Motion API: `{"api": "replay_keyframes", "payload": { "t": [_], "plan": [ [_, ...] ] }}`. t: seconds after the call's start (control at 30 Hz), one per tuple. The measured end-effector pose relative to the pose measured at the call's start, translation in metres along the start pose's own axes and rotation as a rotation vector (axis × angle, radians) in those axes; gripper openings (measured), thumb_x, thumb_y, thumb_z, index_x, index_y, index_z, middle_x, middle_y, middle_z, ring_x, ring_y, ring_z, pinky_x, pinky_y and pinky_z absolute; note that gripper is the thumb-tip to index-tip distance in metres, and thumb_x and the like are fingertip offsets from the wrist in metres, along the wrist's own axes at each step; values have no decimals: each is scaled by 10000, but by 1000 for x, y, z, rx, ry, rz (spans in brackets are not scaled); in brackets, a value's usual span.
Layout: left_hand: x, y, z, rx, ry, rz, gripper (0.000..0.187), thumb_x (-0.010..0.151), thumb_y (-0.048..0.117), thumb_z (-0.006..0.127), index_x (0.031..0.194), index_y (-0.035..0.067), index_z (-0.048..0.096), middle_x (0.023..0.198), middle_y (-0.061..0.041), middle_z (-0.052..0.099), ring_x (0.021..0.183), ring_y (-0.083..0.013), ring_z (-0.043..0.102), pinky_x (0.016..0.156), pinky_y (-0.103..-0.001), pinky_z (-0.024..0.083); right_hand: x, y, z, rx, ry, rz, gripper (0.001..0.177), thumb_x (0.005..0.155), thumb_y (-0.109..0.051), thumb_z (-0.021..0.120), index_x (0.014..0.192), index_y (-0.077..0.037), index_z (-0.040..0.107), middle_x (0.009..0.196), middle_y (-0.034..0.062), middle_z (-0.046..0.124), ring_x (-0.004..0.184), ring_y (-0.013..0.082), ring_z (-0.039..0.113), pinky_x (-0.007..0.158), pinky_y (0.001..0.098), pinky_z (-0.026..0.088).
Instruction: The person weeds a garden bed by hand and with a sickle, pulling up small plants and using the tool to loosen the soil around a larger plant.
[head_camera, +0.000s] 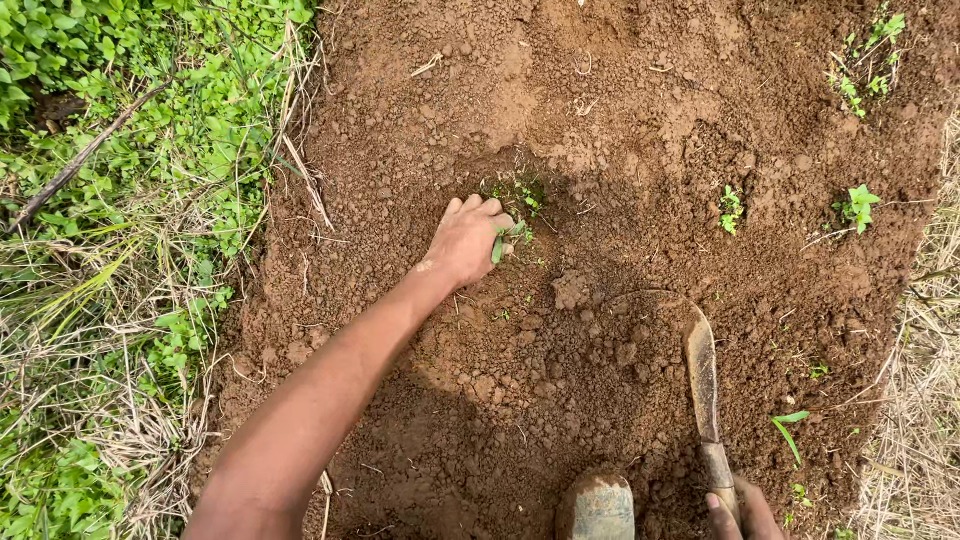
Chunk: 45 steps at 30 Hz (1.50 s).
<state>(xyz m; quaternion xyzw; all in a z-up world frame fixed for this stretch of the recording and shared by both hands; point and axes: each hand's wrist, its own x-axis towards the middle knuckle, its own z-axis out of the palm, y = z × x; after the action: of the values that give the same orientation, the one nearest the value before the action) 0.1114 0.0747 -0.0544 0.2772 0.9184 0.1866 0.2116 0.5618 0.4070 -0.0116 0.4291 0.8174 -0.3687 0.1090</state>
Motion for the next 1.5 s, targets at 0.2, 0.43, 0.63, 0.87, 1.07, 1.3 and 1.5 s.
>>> {"api": "replay_keyframes", "payload": {
  "t": [0.2, 0.43, 0.63, 0.87, 1.07, 1.3, 1.5],
  "plan": [
    [-16, -19, -28, -117, -8, -78, 294, 1038, 243, 498, 1213, 17, 569, 1447, -233, 490, 1427, -390, 383, 1255, -464, 257, -9, -33, 9, 157, 102, -66, 427, 924, -151, 667, 1304, 27, 593, 585, 101, 524, 429, 214, 452, 381, 311, 347],
    [-60, -38, -57, -185, 258, 16, 398, 955, 78, 571, 1351, 81, 538, 1366, -145, 505, 1109, -259, 594, 970, -440, 561, 54, -172, -17, 114, -58, -111, 351, 1046, -175, 525, 1348, -3, 477, 697, 170, 579, 488, 261, 522, 382, 386, 412],
    [-110, -70, -66, -32, 305, -161, 473, 939, 238, 594, 1382, 92, 516, 1461, -179, 446, 1307, -324, 466, 1102, -560, 398, 161, -274, -3, 137, -29, -295, 180, 1150, -129, 433, 1298, -31, 408, 847, 118, 567, 573, 203, 523, 421, 336, 445],
    [-158, -45, -66, 23, 185, -407, 527, 964, 298, 545, 1468, 166, 469, 1588, -161, 347, 1428, -388, 374, 1131, -591, 361, 166, -284, 33, 31, -22, -272, 233, 1158, -114, 299, 1331, 26, 366, 836, 202, 556, 607, 255, 524, 504, 385, 472],
    [-147, -51, -15, 41, 259, -470, 564, 1033, 354, 388, 1549, 141, 310, 1676, -143, 189, 1504, -370, 250, 1177, -613, 264, 90, -220, 28, -253, -113, -218, 249, 1129, -191, 356, 1295, -26, 440, 798, 279, 675, 590, 321, 647, 534, 426, 540],
    [-147, -52, -9, 110, 293, -457, 587, 1029, 452, 380, 1525, 141, 333, 1670, -152, 225, 1508, -353, 257, 1195, -570, 226, 15, -164, 20, -329, -71, -31, 342, 1070, -402, 447, 1335, -186, 462, 828, 278, 739, 715, 422, 766, 642, 526, 582],
    [-147, -57, -6, 135, 279, -465, 608, 1022, 490, 344, 1538, 170, 311, 1679, -128, 195, 1516, -327, 241, 1191, -547, 230, 91, -243, 7, -175, 63, -261, 316, 1101, -95, 452, 1400, 1, 413, 772, 313, 694, 540, 386, 652, 510, 467, 530]
  ]
}}
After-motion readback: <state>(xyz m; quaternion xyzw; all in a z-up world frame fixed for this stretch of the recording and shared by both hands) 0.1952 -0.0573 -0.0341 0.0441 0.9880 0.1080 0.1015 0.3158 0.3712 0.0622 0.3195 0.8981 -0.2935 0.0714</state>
